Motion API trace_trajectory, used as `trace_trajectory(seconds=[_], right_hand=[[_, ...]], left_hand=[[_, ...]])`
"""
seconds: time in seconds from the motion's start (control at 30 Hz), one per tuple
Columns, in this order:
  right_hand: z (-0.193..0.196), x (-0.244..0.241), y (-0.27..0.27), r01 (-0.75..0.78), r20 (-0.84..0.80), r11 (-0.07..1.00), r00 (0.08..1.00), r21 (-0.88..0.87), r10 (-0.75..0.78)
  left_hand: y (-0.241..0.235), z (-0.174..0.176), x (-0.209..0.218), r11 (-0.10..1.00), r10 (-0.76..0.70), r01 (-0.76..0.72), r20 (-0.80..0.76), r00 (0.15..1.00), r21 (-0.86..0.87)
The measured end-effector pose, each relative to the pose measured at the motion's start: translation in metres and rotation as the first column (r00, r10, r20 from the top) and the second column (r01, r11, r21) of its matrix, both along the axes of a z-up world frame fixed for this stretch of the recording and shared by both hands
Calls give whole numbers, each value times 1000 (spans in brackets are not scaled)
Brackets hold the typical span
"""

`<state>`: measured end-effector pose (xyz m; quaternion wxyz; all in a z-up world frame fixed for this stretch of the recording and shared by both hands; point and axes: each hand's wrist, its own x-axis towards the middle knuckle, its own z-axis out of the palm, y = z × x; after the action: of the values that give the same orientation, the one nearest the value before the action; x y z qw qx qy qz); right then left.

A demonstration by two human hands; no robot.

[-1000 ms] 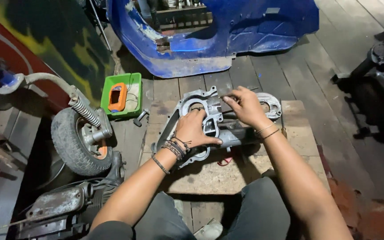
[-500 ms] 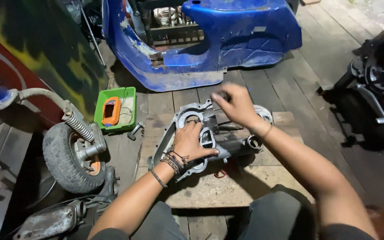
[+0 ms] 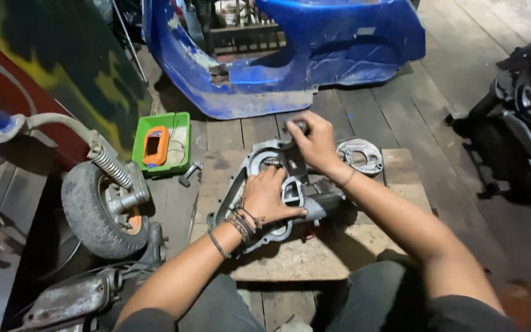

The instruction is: Assembling and cleaning a motorcycle engine casing by removing debris and fitting internal components.

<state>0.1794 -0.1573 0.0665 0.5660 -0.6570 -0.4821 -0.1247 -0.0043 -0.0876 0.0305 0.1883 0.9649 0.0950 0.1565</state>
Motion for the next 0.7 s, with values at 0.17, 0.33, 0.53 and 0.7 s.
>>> trace_trajectory(seconds=[0.17, 0.33, 0.53, 0.7], right_hand=[[-50, -4, -52, -29, 5, 990, 1000, -140, 30], [-54, -6, -62, -99, 4, 977, 995, -188, 101], [-50, -1, -68, -116, -22, 965, 993, -233, 114], [-39, -8, -74, -175, -74, 956, 984, -234, 162]], left_hand=[[4, -13, 7, 1000, -10, 9, 95, 995, 11], [9, -16, 11, 998, -33, 24, 149, 988, 62], [22, 5, 11, 993, -115, 115, 11, 993, 24], [31, -5, 18, 982, -188, 188, 78, 979, 16]])
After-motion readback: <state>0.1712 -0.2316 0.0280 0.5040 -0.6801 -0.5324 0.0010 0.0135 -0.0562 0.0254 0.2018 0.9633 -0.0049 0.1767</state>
